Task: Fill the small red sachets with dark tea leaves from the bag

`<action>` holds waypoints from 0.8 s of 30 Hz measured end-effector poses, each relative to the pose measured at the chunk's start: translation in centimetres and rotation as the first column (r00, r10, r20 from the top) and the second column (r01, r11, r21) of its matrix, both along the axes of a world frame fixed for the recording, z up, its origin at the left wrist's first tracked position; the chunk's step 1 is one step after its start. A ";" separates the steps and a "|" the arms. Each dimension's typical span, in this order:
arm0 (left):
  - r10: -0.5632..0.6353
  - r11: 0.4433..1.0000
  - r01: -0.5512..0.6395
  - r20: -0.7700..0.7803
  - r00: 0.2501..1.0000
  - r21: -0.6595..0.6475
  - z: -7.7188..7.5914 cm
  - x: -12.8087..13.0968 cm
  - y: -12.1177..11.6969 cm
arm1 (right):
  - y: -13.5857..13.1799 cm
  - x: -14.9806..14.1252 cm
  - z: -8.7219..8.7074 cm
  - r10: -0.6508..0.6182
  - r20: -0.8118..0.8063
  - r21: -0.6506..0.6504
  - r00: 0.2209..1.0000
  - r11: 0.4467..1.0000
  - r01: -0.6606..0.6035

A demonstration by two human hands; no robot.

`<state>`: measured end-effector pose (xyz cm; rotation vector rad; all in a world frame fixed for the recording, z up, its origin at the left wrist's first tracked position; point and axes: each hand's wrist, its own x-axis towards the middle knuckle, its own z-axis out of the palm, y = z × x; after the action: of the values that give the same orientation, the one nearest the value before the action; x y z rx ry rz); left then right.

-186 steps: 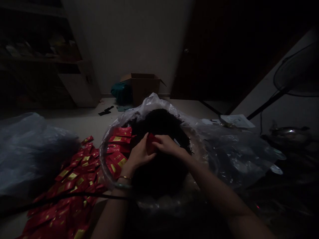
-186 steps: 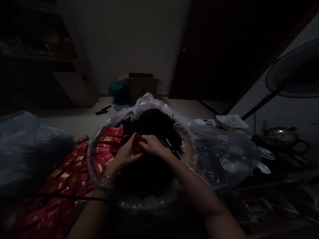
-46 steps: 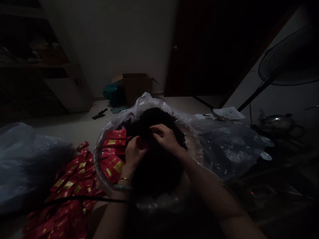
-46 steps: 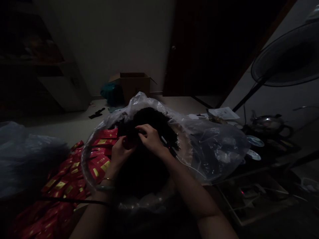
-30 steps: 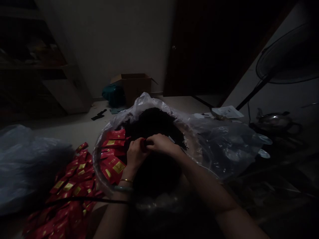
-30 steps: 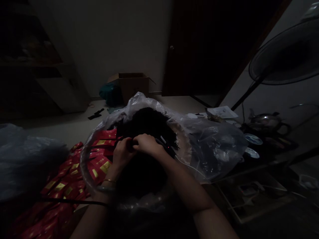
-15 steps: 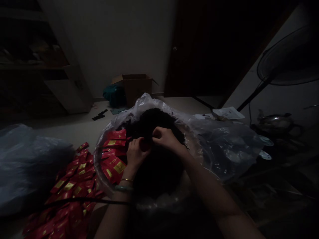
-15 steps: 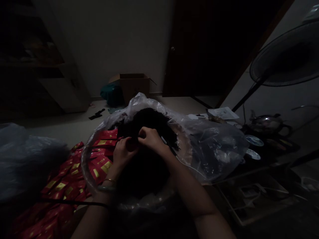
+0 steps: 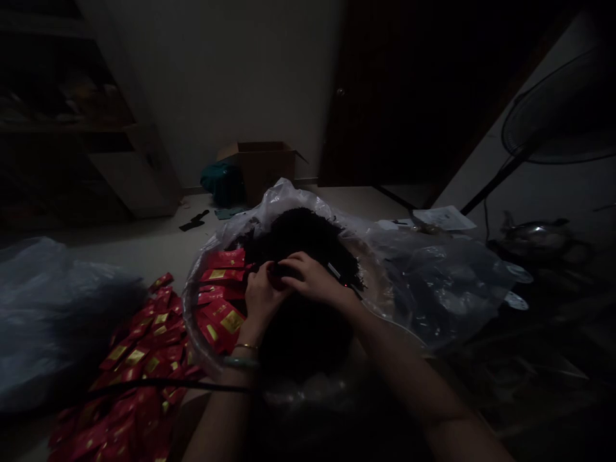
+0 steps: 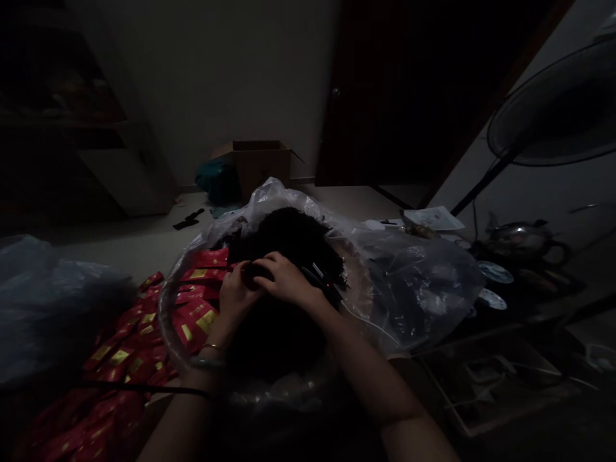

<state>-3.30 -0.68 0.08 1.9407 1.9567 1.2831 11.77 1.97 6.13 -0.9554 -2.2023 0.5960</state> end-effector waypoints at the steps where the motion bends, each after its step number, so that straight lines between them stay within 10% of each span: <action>1: -0.007 1.000 0.007 0.017 1.000 -0.012 0.0 -0.1 0.1 | -0.1 -0.3 -0.2 0.026 0.031 -0.032 0.999 0.999 -0.025; 5: -0.154 0.969 0.203 0.299 0.942 -0.138 0.2 -0.9 0.3 | 0.2 -0.7 -0.3 0.025 -0.022 -0.131 0.999 0.991 -0.027; 10: -0.300 0.776 0.587 0.685 0.664 -0.229 0.8 -0.9 0.0 | -0.1 0.6 1.3 0.010 -0.149 -0.261 0.989 0.964 -0.050; 16: -0.282 0.809 0.572 0.764 0.581 -0.137 0.5 -0.2 -0.1 | 0.2 1.7 2.3 -0.080 -0.127 -0.335 0.989 0.942 0.033; 20: -0.287 0.793 0.594 0.777 0.561 -0.136 0.7 -0.2 0.0 | 0.7 1.8 1.8 -0.222 -0.156 -0.152 0.962 0.968 0.199; 24: -0.299 0.787 0.597 0.750 0.589 -0.156 1.1 -0.1 -0.1 | 0.0 0.8 1.4 0.012 -0.002 0.043 1.000 0.999 -0.012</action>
<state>-3.44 -0.81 1.17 1.3246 1.1016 1.1069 12.59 1.93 7.50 -0.9196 -2.2119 0.5524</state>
